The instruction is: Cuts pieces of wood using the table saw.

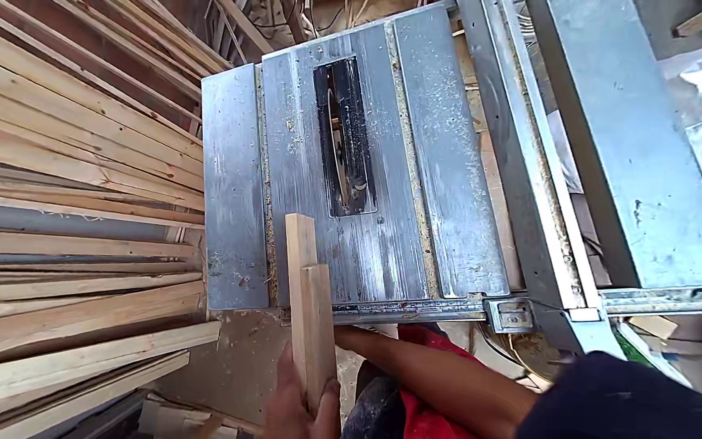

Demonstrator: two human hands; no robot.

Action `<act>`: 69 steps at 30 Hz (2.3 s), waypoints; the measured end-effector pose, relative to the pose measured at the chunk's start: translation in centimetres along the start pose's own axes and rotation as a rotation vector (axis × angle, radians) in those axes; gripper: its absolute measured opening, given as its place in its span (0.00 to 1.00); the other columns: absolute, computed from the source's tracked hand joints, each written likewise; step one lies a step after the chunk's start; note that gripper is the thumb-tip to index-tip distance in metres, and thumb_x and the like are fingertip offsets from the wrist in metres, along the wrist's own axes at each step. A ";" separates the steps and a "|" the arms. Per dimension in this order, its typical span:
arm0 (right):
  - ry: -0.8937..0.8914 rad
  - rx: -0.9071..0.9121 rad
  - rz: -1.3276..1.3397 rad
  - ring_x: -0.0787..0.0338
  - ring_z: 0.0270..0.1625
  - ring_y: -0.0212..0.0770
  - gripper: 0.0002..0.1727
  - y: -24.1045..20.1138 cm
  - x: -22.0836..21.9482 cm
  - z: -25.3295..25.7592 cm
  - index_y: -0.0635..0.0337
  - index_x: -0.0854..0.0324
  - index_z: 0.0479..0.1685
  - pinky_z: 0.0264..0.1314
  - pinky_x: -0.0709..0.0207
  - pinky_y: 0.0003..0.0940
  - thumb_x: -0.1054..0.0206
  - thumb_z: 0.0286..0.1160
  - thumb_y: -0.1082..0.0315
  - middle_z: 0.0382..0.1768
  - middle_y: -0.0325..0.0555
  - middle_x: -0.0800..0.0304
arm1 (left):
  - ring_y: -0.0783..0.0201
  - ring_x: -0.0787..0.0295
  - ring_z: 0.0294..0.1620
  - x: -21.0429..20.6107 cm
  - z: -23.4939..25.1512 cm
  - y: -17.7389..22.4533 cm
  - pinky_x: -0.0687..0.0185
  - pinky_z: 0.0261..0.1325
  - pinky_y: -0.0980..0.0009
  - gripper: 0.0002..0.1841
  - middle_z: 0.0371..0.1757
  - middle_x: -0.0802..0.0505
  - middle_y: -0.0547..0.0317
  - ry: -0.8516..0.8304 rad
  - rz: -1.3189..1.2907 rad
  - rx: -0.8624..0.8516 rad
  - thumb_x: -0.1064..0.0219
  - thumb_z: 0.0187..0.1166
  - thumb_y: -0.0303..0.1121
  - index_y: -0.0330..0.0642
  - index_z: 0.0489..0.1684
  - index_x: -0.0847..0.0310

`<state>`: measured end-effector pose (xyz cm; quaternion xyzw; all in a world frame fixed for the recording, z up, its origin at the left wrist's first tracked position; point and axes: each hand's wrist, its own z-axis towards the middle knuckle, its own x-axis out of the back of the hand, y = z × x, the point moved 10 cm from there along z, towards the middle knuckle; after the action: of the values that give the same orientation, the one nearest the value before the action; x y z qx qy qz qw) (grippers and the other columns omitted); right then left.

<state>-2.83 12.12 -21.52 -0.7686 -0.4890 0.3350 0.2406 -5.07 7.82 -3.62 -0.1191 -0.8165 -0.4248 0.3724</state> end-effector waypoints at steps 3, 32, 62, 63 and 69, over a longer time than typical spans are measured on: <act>-0.181 0.246 -0.232 0.09 0.56 0.52 0.17 2.9 0.3 -6.2 0.63 0.14 0.61 0.65 0.19 0.58 0.37 0.85 0.61 0.51 0.57 0.08 | 0.63 0.06 0.43 -2.2 4.3 0.7 0.06 0.46 0.58 0.46 0.48 0.06 0.50 -0.066 -0.003 -0.024 0.29 0.70 0.44 0.24 0.85 0.44; 0.521 0.716 0.041 0.21 0.80 0.40 0.32 -4.5 17.2 -12.1 0.55 0.20 0.76 0.86 0.28 0.45 0.29 0.78 0.45 0.76 0.45 0.17 | 0.65 0.09 0.56 -7.4 11.4 5.3 0.10 0.60 0.65 0.48 0.59 0.11 0.40 0.019 0.016 -0.067 0.27 0.68 0.46 0.17 0.81 0.44; 0.543 0.751 0.023 0.20 0.80 0.40 0.35 -4.5 15.8 -12.4 0.57 0.22 0.78 0.85 0.27 0.45 0.35 0.81 0.40 0.76 0.46 0.17 | 0.66 0.08 0.52 -7.0 11.3 4.9 0.09 0.56 0.63 0.48 0.57 0.09 0.41 0.024 0.098 -0.091 0.31 0.68 0.50 0.16 0.80 0.42; 0.542 0.740 0.038 0.20 0.80 0.38 0.35 -4.6 16.1 -12.4 0.56 0.22 0.79 0.85 0.27 0.44 0.35 0.81 0.41 0.76 0.45 0.17 | 0.66 0.08 0.52 -7.2 11.7 5.2 0.09 0.56 0.64 0.49 0.56 0.09 0.42 0.019 0.112 -0.084 0.31 0.67 0.50 0.16 0.80 0.43; 0.535 0.752 0.100 0.22 0.81 0.37 0.33 -3.9 16.2 -12.8 0.56 0.22 0.79 0.86 0.28 0.42 0.35 0.83 0.43 0.77 0.45 0.17 | 0.66 0.08 0.50 -7.8 11.9 6.4 0.09 0.55 0.64 0.48 0.54 0.09 0.42 -0.012 0.169 -0.109 0.30 0.65 0.47 0.14 0.79 0.44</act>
<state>9.30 27.99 -14.86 -0.7100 -0.2166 0.2901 0.6040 -2.40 21.94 -9.59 -0.2104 -0.7814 -0.4349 0.3950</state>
